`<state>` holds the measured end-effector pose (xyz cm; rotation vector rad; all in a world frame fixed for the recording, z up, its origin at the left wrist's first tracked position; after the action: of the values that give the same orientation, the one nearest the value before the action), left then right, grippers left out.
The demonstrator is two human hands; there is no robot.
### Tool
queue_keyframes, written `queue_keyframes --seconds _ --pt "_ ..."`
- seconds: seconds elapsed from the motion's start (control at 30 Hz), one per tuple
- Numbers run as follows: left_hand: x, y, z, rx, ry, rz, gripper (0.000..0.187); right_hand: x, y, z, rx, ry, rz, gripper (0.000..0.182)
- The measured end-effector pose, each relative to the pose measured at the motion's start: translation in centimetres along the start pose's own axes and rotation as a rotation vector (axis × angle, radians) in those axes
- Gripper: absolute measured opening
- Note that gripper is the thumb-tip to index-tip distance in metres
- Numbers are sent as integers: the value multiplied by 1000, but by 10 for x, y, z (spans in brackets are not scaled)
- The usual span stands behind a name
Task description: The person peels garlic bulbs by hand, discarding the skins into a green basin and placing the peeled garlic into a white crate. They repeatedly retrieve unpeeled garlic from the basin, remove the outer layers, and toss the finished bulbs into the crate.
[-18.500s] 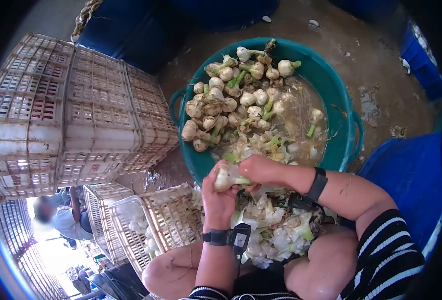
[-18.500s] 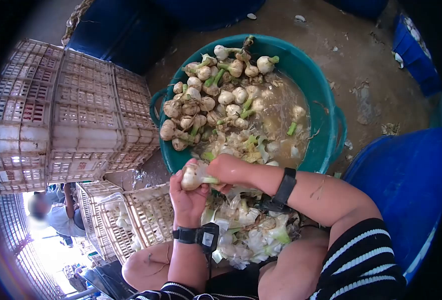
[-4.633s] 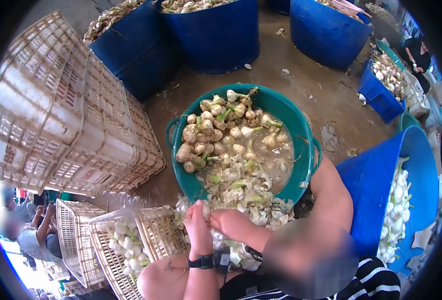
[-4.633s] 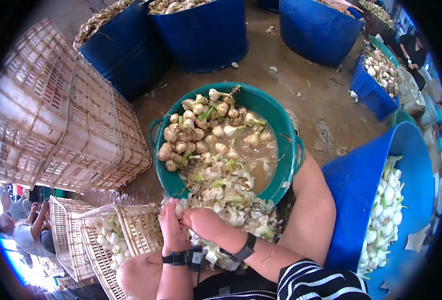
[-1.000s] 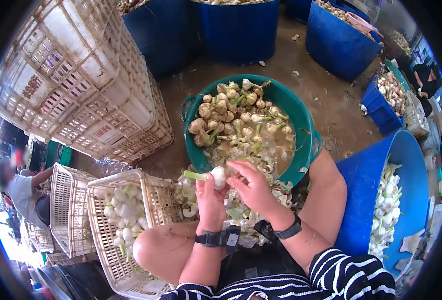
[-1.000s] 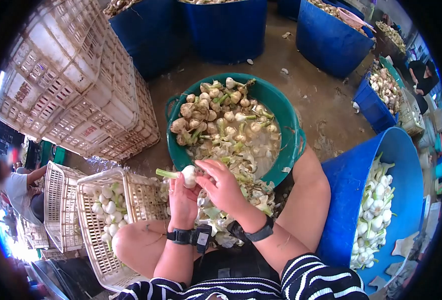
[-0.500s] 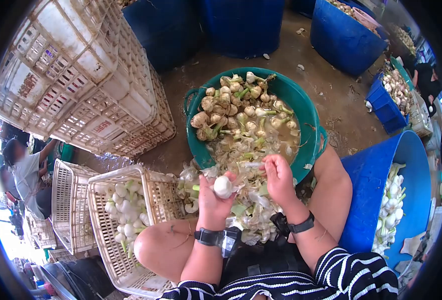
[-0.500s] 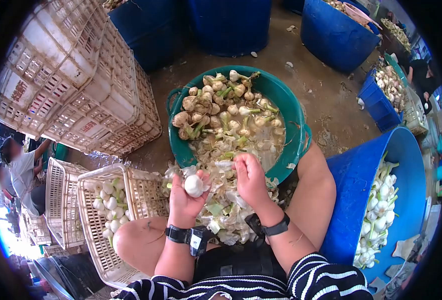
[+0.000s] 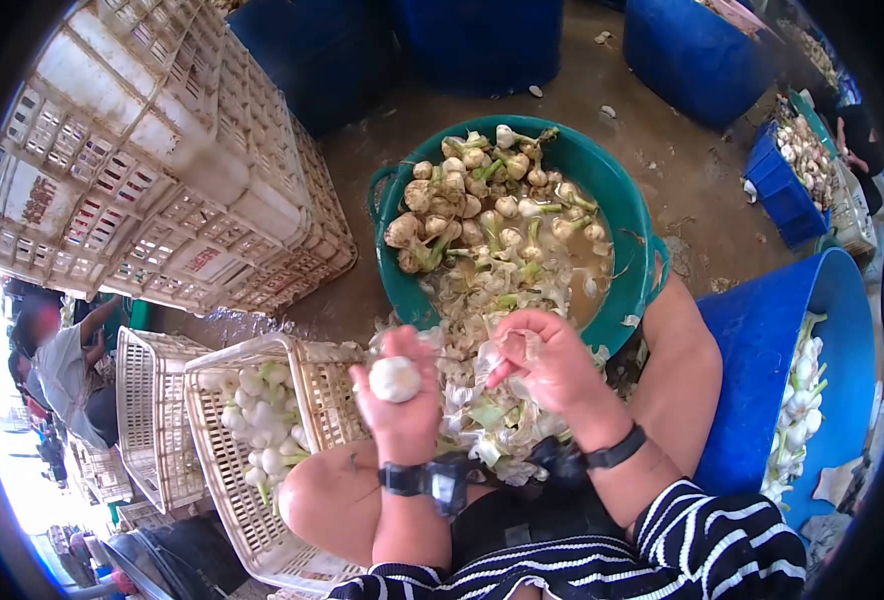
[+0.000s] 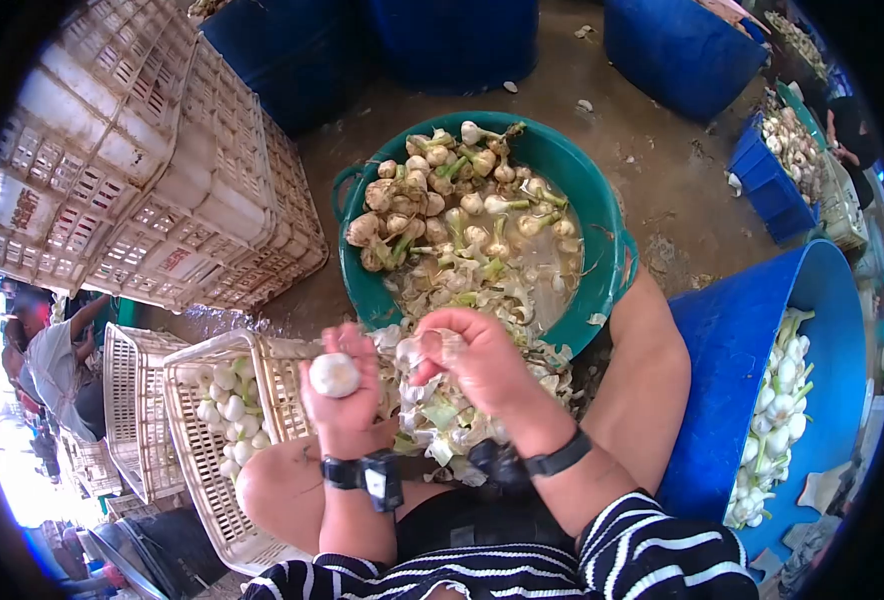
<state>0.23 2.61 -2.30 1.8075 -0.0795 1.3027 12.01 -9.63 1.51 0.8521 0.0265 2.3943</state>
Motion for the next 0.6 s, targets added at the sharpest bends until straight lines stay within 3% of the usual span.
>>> queue_keyframes --seconds 0.03,0.07,0.1,0.13,0.17,0.2,0.23,0.27,0.3,0.33,0.37,0.4,0.43,0.5,0.53,0.57,0.6 --pt "0 -12 -19 -272 302 472 43 -11 -3 5 31 241 50 17" --pt "6 -7 -48 -224 389 558 47 -27 -5 0 23 244 40 17" --pt "-7 -11 -99 -129 462 586 54 -47 -10 -9 -79 876 46 20" --pt "8 21 -126 456 426 333 64 -64 -16 -18 -177 1510 50 22" --pt "32 47 -122 513 587 239 75 -84 -24 -24 -180 1515 42 22" --pt "17 42 -139 354 728 323 85 -107 -35 -30 -83 1701 -11 26" --pt "21 41 -127 458 573 256 84 -126 -49 -36 21 1882 -65 29" --pt "26 43 -105 560 413 186 84 -136 -68 -35 -44 1863 -152 28" --pt "25 40 -79 494 312 -44 73 -147 -91 -32 -111 1838 -242 28" --pt "15 27 -61 303 176 40 62 -160 -117 -30 -114 1836 -247 28" --pt "3 13 -42 116 43 126 51 -172 -147 -28 -97 2035 -228 28" --pt "-4 2 -25 89 -174 31 36 -181 -173 -32 -82 2233 -205 29" --pt "-9 -8 -12 34 -237 44 32 -194 -188 -39 -105 2233 -202 29" --pt "-11 -19 8 74 -368 -33 26 -222 -208 -67 -149 2893 6 32" --pt "-14 -27 11 117 -455 -17 23 -239 -217 -83 28 2915 189 36" --pt "-14 -32 14 153 -535 28 21 -246 -211 -92 -263 2969 291 31" --pt "-19 -41 13 177 -616 55 20 -257 -220 -102 246 2714 470 25"
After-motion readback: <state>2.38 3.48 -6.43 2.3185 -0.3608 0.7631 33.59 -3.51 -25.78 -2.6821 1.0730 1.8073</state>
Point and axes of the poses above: each hand's wrist, its own y-axis away from the middle knuckle, its own x-axis out of the palm, z = x × y, the point moved 4 cm from there along -y, towards the middle knuckle, and after that the axes turned 10 degrees about y, right-handed, at the moved point
